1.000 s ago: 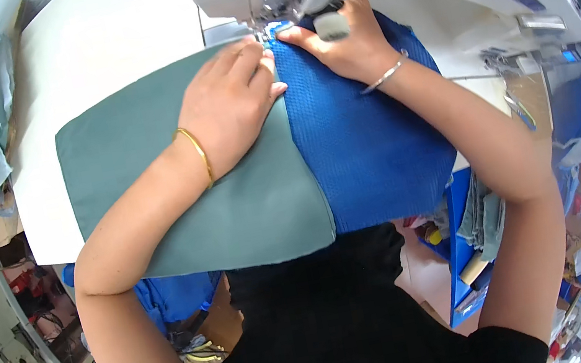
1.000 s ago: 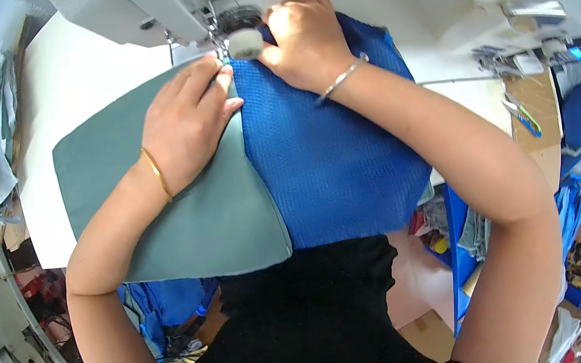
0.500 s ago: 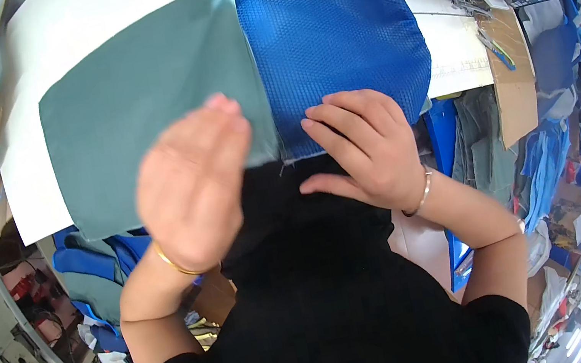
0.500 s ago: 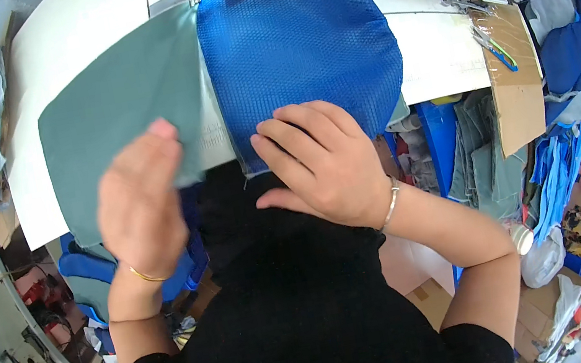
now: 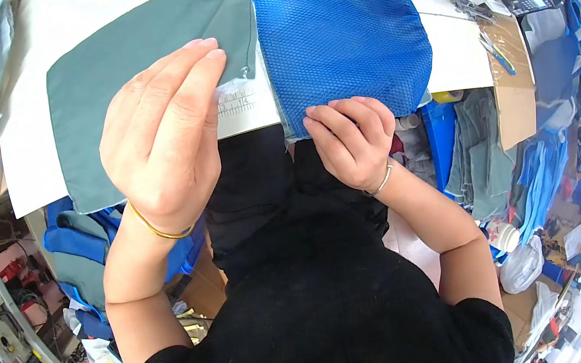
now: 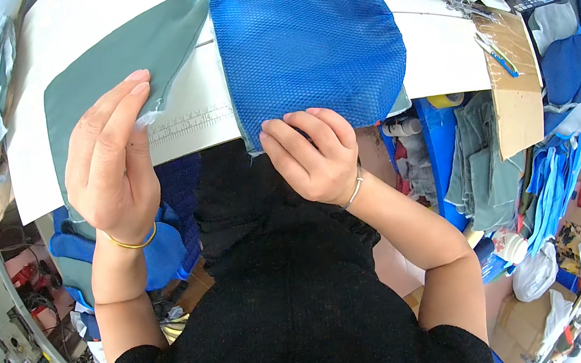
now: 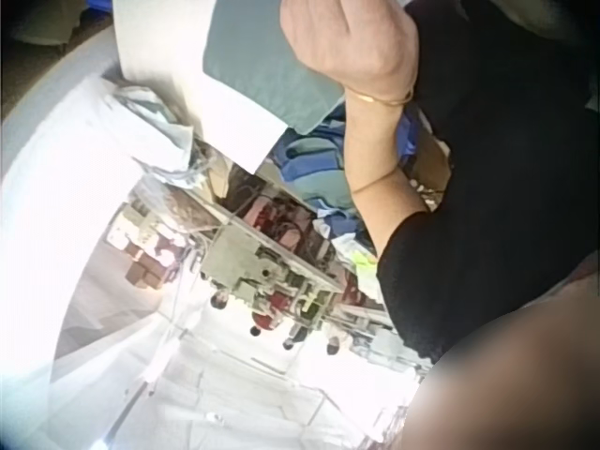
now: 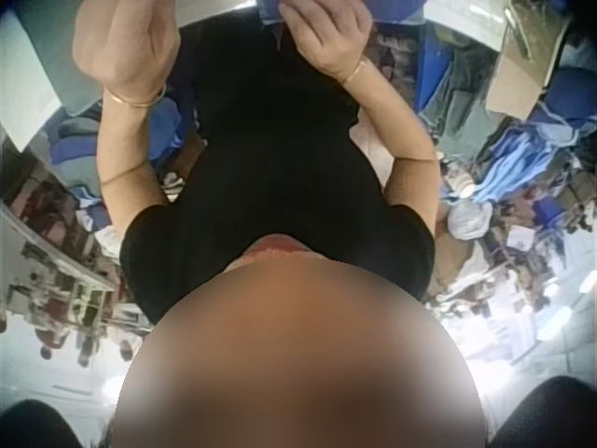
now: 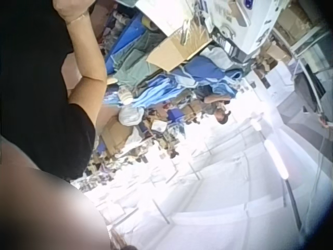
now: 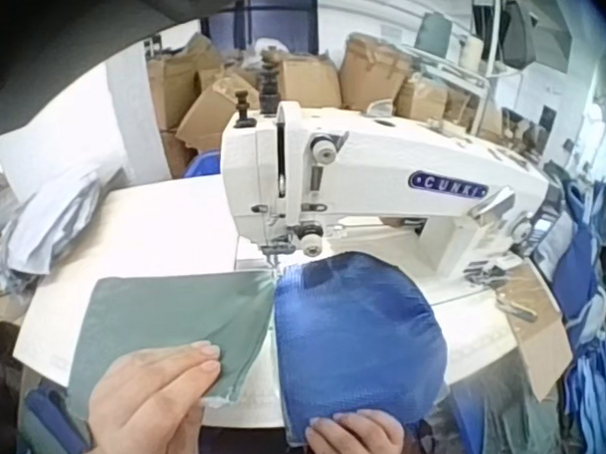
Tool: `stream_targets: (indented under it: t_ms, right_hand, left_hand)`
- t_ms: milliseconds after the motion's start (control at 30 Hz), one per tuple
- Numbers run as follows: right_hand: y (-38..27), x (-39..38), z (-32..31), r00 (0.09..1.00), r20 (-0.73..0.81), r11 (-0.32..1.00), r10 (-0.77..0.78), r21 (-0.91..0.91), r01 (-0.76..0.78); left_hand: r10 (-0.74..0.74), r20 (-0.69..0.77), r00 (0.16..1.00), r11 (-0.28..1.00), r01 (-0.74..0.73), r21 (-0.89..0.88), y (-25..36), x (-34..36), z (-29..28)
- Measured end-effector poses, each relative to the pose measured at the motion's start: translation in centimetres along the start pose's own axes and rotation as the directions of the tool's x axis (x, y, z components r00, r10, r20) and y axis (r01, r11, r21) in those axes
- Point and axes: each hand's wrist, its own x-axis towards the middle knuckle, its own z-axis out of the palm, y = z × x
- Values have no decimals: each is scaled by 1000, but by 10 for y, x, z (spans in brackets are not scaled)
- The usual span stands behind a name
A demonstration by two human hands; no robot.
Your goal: Sewing together two different colored fabric pieces using an industrial sewing machine.
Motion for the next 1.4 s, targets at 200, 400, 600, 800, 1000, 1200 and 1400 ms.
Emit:
stream_targets:
  t_ms: [200,400,600,800,1000,1200,1400]
  right_hand:
    - [-1,-1,-3,999,5,998,-54,40,54]
    - [-5,0,-7,996,91,994,-19,113,9]
    - [-6,-3,-6,996,83,996,-33,83,26]
    - [-10,-1,-6,998,56,999,2,50,-5]
    - [-4,2,-6,997,37,993,-65,100,61]
    - [-1,11,-13,990,100,979,-95,188,75]
    - [20,59,-41,988,107,924,-114,376,66]
  left_hand:
    - [26,-2,1000,1000,-26,0,1,1,2]
    - [29,9,1000,1000,-29,7,2,1,3]
    - [40,-11,999,999,-40,13,2,1,6]
    - [13,64,998,1000,-14,16,5,0,0]
    - [-12,82,997,998,6,67,7,-2,-2]
    - [213,82,974,971,-220,97,2,-7,1]
    - [323,86,943,925,-333,181,-5,-1,2]
